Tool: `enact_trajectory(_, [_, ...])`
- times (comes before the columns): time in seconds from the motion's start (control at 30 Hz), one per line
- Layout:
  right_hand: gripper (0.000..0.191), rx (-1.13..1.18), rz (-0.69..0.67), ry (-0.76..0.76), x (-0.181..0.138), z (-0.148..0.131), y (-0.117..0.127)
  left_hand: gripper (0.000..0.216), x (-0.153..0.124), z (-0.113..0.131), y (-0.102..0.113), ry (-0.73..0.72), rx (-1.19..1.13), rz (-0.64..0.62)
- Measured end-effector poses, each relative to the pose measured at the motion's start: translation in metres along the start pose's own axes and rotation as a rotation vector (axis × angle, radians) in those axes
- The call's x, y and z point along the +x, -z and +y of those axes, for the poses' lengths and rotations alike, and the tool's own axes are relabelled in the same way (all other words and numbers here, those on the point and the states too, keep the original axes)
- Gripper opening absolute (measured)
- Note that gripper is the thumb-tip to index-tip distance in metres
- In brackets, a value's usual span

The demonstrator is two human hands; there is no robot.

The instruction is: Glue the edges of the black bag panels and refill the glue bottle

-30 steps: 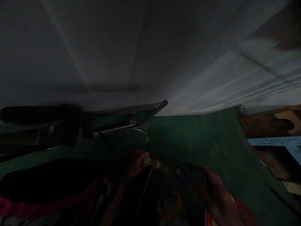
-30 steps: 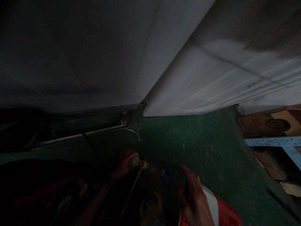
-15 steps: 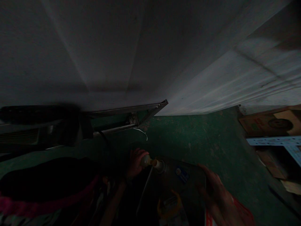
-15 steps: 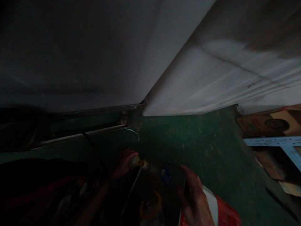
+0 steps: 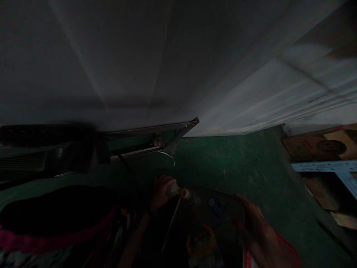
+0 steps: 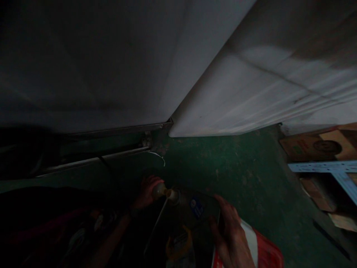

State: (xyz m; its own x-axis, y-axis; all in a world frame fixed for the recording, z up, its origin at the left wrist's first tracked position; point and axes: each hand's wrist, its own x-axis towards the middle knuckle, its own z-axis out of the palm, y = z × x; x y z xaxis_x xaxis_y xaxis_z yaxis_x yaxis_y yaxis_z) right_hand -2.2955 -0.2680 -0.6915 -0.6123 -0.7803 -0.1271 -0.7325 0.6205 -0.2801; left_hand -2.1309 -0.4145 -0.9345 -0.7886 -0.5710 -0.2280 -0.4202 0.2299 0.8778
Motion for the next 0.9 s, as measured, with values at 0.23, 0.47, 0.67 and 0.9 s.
enact_trajectory(0.23, [0.042,-0.062,-0.076,0.043,0.000,0.009,0.005,0.055,0.000,0.003,0.002,0.002,-0.008,-0.011])
enact_trajectory(0.47, [0.041,-0.100,0.016,0.052,0.002,-0.003,0.003,0.052,-0.001,0.007,0.006,0.026,-0.020,-0.023])
enact_trajectory(0.67, [0.040,-0.111,0.022,0.092,0.002,0.000,0.000,0.052,-0.002,0.007,0.007,0.020,-0.018,-0.022])
enact_trajectory(0.9, [0.038,-0.118,0.003,0.113,0.002,-0.014,0.009,0.054,-0.001,0.005,0.005,0.020,-0.015,-0.032])
